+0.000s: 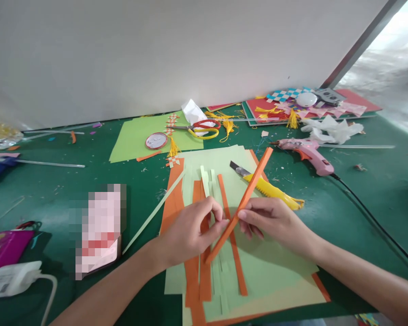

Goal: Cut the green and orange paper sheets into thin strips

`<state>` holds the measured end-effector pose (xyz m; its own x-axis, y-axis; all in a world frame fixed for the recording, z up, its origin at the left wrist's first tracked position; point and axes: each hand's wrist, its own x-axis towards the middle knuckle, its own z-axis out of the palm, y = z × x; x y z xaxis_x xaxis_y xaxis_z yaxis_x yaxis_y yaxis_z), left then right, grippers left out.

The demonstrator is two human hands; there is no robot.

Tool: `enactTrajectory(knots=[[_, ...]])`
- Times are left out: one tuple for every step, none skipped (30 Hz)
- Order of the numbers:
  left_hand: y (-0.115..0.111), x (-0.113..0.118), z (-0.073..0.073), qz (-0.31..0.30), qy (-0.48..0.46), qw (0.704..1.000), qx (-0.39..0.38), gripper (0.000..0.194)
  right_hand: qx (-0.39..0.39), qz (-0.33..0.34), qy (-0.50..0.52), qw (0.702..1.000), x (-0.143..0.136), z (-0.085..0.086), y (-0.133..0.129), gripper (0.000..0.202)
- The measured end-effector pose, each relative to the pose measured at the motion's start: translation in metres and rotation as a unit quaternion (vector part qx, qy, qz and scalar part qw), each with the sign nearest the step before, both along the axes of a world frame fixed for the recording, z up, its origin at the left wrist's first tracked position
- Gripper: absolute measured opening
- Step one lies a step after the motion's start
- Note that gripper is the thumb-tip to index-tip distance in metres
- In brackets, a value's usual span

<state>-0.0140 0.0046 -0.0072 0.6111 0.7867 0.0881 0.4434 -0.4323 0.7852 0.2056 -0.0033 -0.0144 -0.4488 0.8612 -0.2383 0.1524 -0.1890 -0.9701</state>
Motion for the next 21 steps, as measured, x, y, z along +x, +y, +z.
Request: enactTrajectory(knots=[[0.002, -0.001, -0.002, 0.002, 0.014, 0.999, 0.043, 0.011, 0.008, -0.007, -0.010, 1.000, 0.002, 0.001, 0.001, 0.039], [0.004, -0.002, -0.004, -0.006, 0.022, 0.995, 0.101, 0.010, 0.017, -0.016, -0.018, 1.000, 0.004, 0.003, 0.002, 0.040], [0.006, -0.002, -0.006, -0.030, 0.030, 0.988, 0.152, 0.009, 0.026, -0.027, -0.028, 0.999, 0.006, 0.005, 0.004, 0.041], [0.008, -0.003, -0.008, -0.046, 0.041, 0.979, 0.197, 0.008, 0.033, -0.040, -0.037, 0.998, 0.008, 0.006, 0.005, 0.042], [0.009, -0.003, -0.009, -0.069, 0.056, 0.969, 0.230, 0.013, 0.038, -0.052, -0.047, 0.997, 0.009, 0.008, 0.007, 0.043], [0.010, -0.003, -0.011, -0.089, 0.073, 0.960, 0.255, 0.020, 0.042, -0.063, -0.055, 0.996, 0.011, 0.009, 0.008, 0.044], [0.011, -0.003, -0.012, -0.105, 0.090, 0.952, 0.272, 0.027, 0.043, -0.071, -0.062, 0.995, 0.011, 0.009, 0.010, 0.044], [0.011, -0.002, -0.013, -0.118, 0.106, 0.946, 0.282, 0.030, 0.045, -0.076, -0.068, 0.994, 0.012, 0.009, 0.010, 0.044], [0.011, -0.002, -0.014, -0.125, 0.116, 0.942, 0.288, 0.031, 0.045, -0.077, -0.074, 0.993, 0.012, 0.008, 0.011, 0.044], [0.010, -0.002, -0.015, -0.129, 0.122, 0.939, 0.294, 0.031, 0.047, -0.075, -0.081, 0.993, 0.012, 0.007, 0.011, 0.044], [0.010, -0.002, -0.015, -0.127, 0.124, 0.937, 0.300, 0.030, 0.048, -0.074, -0.089, 0.992, 0.011, 0.005, 0.010, 0.044], [0.010, -0.002, -0.015, -0.121, 0.122, 0.936, 0.309, 0.028, 0.052, -0.072, -0.098, 0.991, 0.011, 0.004, 0.010, 0.043], [0.010, -0.002, -0.015, -0.112, 0.118, 0.934, 0.318, 0.026, 0.057, -0.069, -0.108, 0.990, 0.011, 0.002, 0.009, 0.043], [0.010, -0.002, -0.015, -0.102, 0.114, 0.932, 0.327, 0.023, 0.061, -0.066, -0.118, 0.989, 0.010, 0.001, 0.009, 0.043], [0.010, -0.002, -0.014, -0.092, 0.111, 0.931, 0.336, 0.021, 0.064, -0.063, -0.127, 0.988, 0.010, 0.000, 0.008, 0.043], [0.011, -0.003, -0.014, -0.081, 0.108, 0.929, 0.345, 0.019, 0.066, -0.061, -0.135, 0.987, 0.009, -0.001, 0.008, 0.043], [0.011, -0.003, -0.013, -0.073, 0.106, 0.927, 0.351, 0.017, 0.067, -0.060, -0.141, 0.986, 0.009, -0.001, 0.008, 0.043], [0.011, -0.003, -0.012, -0.067, 0.103, 0.926, 0.356, 0.016, 0.066, -0.060, -0.143, 0.986, 0.008, -0.001, 0.008, 0.043], [0.011, -0.003, -0.011, -0.062, 0.097, 0.926, 0.358, 0.015, 0.064, -0.062, -0.141, 0.986, 0.006, -0.001, 0.008, 0.043], [0.010, -0.002, -0.010, -0.058, 0.089, 0.928, 0.356, 0.015, 0.060, -0.065, -0.132, 0.987, 0.005, 0.000, 0.009, 0.042], [0.009, -0.001, -0.009, -0.054, 0.080, 0.933, 0.348, 0.014, 0.055, -0.068, -0.116, 0.989, 0.003, 0.000, 0.009, 0.041]])
